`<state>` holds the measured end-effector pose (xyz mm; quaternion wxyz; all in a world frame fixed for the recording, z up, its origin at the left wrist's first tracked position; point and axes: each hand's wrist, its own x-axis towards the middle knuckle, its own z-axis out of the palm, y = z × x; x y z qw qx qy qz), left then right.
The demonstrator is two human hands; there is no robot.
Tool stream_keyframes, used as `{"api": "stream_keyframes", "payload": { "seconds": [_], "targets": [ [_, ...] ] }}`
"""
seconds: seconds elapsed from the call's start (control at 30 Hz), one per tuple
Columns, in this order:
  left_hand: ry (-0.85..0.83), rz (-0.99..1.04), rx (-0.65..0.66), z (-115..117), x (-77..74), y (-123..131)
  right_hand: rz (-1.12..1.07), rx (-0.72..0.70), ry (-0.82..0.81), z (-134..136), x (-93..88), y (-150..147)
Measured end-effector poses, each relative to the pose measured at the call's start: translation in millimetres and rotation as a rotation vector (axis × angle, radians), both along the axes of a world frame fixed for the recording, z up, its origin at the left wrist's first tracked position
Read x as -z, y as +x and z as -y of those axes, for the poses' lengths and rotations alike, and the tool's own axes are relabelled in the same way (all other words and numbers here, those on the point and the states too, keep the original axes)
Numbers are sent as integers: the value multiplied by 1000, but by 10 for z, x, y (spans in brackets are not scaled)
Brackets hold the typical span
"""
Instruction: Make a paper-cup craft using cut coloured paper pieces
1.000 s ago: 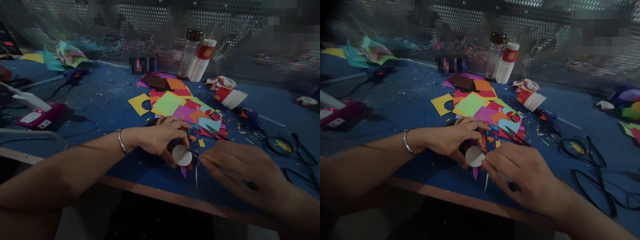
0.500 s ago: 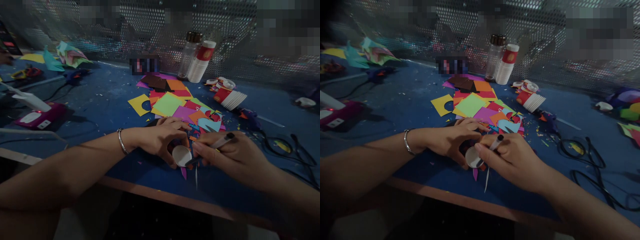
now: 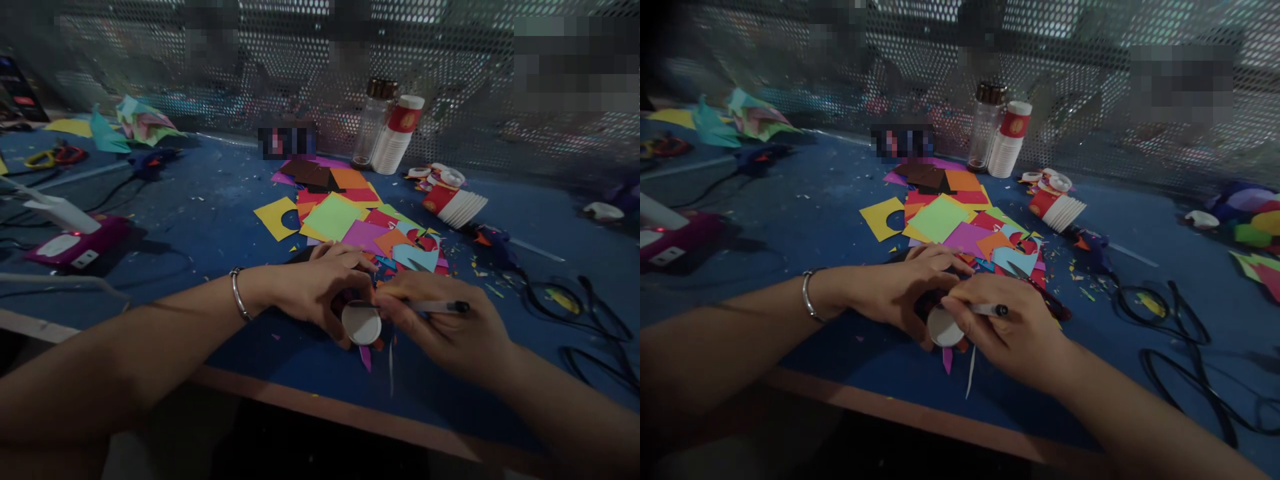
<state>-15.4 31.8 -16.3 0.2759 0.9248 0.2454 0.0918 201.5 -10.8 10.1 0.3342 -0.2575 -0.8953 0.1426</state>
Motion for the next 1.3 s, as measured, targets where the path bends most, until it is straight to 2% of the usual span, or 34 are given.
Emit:
{"api": "stream_keyframes", "payload": {
  "seconds": [0.33,0.5,0.6,0.7,0.8,0.87,0.93,1.07,1.3],
  "targets": [
    [-32,51,-28,32,31,-32,153,-33,167,123,-106,30],
    [-29,34,-43,57,11,-39,208,-18,186,198,-166,-17],
    [-17,34,-39,57,12,-50,178,26,78,214,-194,-36],
    [-17,13,-32,54,19,-55,126,17,-109,201,-191,-57],
    [-11,13,-39,53,27,-49,44,3,-281,179,-139,-69],
    [-14,13,-41,51,34,-42,7,38,-334,174,-87,-54],
    [-26,10,-44,47,41,-34,-15,99,-317,180,-39,-16],
    [-79,1,-60,37,48,-21,8,204,-171,205,12,68],
    [-80,9,-63,33,48,-6,28,185,-29,207,28,60]
  ]
}}
